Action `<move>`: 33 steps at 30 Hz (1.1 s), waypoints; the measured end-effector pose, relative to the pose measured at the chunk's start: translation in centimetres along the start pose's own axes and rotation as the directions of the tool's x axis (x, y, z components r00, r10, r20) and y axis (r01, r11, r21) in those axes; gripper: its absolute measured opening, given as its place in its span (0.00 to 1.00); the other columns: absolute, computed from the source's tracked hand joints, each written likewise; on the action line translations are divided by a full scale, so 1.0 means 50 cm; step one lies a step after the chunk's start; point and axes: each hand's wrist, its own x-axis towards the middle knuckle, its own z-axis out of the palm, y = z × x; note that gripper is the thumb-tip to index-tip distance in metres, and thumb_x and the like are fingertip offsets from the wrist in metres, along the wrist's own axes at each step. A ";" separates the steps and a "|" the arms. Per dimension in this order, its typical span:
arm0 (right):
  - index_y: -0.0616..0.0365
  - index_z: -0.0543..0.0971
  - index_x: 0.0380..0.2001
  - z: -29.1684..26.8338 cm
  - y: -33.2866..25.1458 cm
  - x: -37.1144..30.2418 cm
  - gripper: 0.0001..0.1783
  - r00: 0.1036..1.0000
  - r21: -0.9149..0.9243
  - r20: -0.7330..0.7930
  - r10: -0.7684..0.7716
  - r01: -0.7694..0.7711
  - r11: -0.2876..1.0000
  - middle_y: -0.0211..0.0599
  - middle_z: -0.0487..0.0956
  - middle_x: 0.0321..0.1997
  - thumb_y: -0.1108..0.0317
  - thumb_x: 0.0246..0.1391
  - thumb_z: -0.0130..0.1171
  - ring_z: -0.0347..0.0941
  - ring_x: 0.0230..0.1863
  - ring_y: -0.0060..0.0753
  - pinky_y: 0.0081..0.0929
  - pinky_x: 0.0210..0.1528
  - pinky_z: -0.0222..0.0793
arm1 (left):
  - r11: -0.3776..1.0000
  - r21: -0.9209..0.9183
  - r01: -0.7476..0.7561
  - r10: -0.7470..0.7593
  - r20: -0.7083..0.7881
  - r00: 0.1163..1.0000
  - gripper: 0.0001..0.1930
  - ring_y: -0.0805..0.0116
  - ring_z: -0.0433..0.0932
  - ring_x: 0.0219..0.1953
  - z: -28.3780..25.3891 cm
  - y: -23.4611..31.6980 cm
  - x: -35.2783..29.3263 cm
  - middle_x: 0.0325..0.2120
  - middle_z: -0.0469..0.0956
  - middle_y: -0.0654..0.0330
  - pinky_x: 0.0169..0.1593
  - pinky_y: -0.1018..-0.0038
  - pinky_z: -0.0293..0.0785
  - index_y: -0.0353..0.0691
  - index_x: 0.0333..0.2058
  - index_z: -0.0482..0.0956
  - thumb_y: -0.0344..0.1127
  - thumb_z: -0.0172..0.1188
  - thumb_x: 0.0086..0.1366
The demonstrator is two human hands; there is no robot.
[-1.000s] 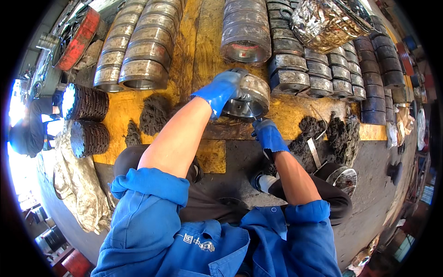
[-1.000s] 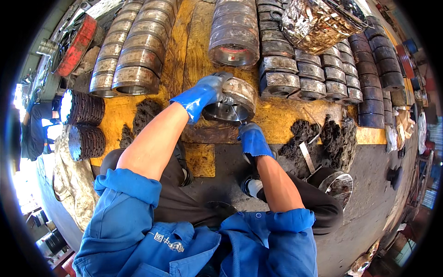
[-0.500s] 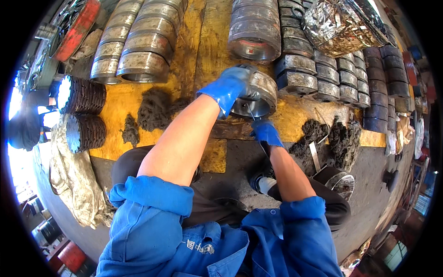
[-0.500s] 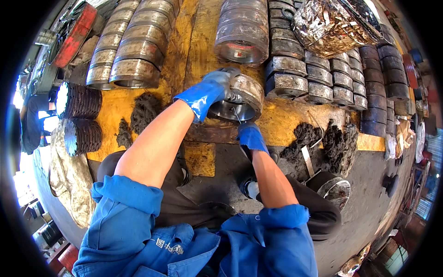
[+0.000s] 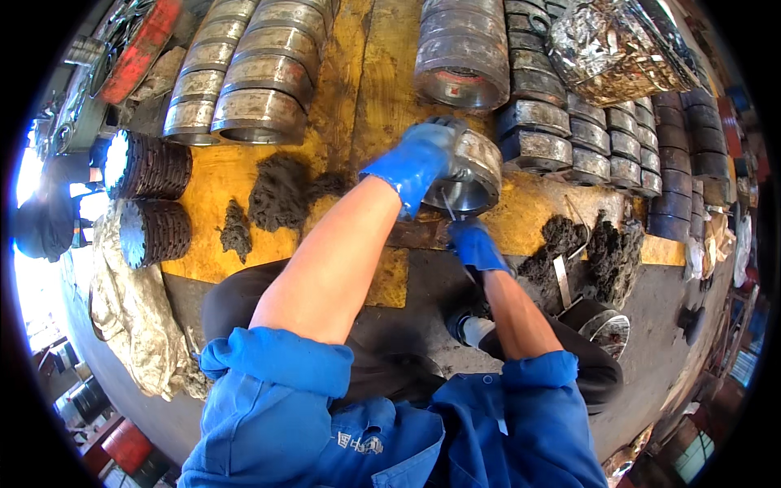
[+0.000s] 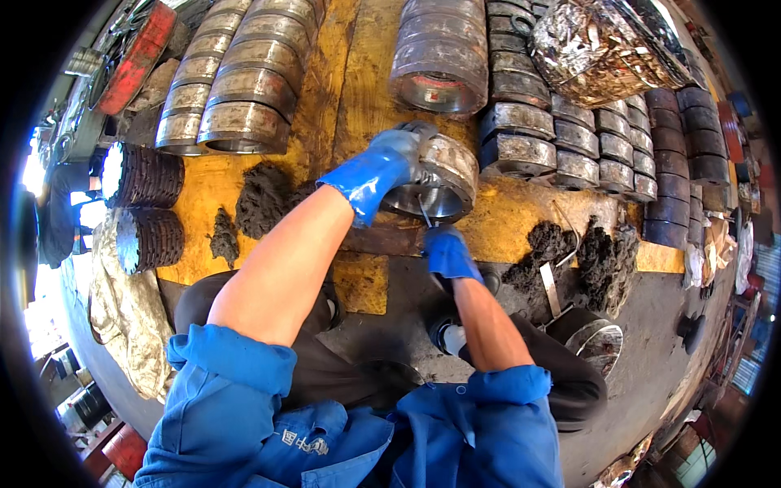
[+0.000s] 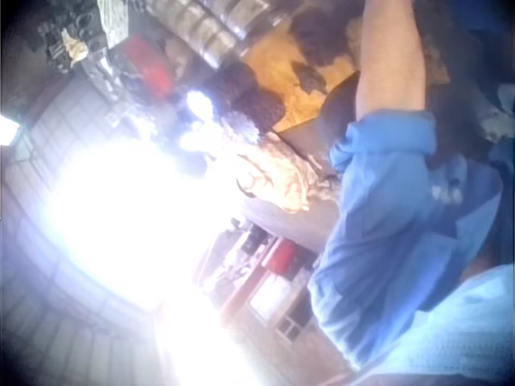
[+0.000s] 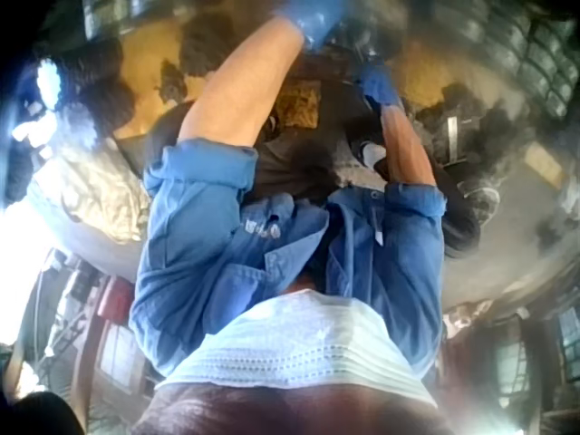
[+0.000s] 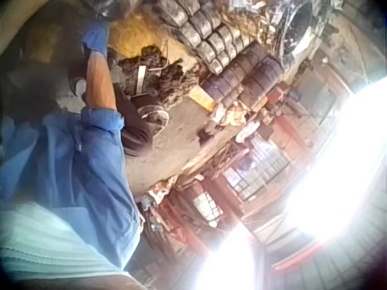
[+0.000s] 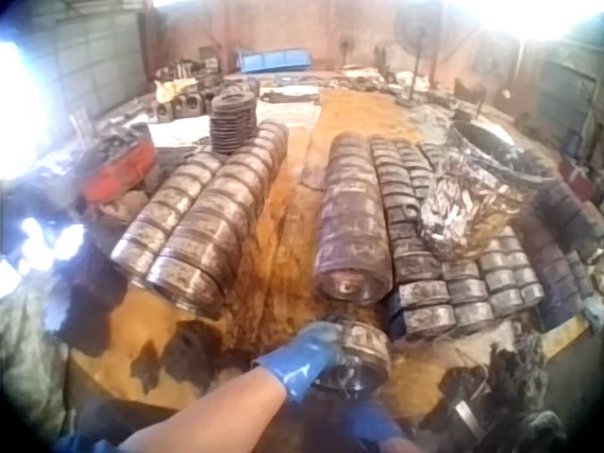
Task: The person sits on the floor and uses a wire brush to scrub dark residue off a cylindrical metal part. They repeatedly wipe the part with gloved hands and place it on a stack of similar parts.
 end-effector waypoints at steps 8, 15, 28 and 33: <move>0.62 0.85 0.37 -0.038 -0.037 0.000 0.15 0.986 -0.218 0.023 0.167 -0.158 0.963 0.49 0.85 0.32 0.59 0.63 0.58 0.83 0.29 0.38 0.38 0.31 0.77 | 0.997 -0.072 -0.017 0.018 0.013 1.000 0.50 0.52 0.64 0.71 0.013 -0.025 0.012 0.70 0.66 0.53 0.73 0.60 0.62 0.48 0.71 0.63 0.58 0.75 0.54; 0.61 0.85 0.37 -0.012 -0.004 0.003 0.17 0.988 -0.289 -0.118 0.101 -0.132 0.948 0.51 0.85 0.30 0.56 0.61 0.63 0.84 0.31 0.42 0.44 0.34 0.77 | 1.000 -0.017 -0.009 0.009 -0.004 1.000 0.49 0.53 0.58 0.74 0.030 -0.013 0.014 0.74 0.59 0.58 0.73 0.54 0.60 0.54 0.71 0.63 0.60 0.75 0.53; 0.59 0.86 0.38 -0.048 0.061 -0.013 0.18 0.993 -0.388 -0.115 0.000 -0.045 0.921 0.49 0.85 0.27 0.53 0.62 0.62 0.82 0.26 0.37 0.42 0.29 0.75 | 0.993 -0.114 -0.014 0.023 0.073 0.997 0.52 0.53 0.61 0.73 -0.020 0.039 0.004 0.72 0.63 0.55 0.73 0.57 0.61 0.49 0.72 0.61 0.58 0.76 0.53; 0.59 0.86 0.35 -0.024 -0.005 -0.005 0.19 0.924 0.035 -0.024 0.381 -0.380 0.924 0.48 0.85 0.26 0.53 0.64 0.60 0.83 0.28 0.36 0.41 0.32 0.77 | 0.999 -0.050 0.003 -0.002 0.008 1.000 0.51 0.53 0.62 0.72 0.024 -0.028 0.012 0.71 0.64 0.56 0.72 0.61 0.61 0.49 0.72 0.61 0.59 0.75 0.54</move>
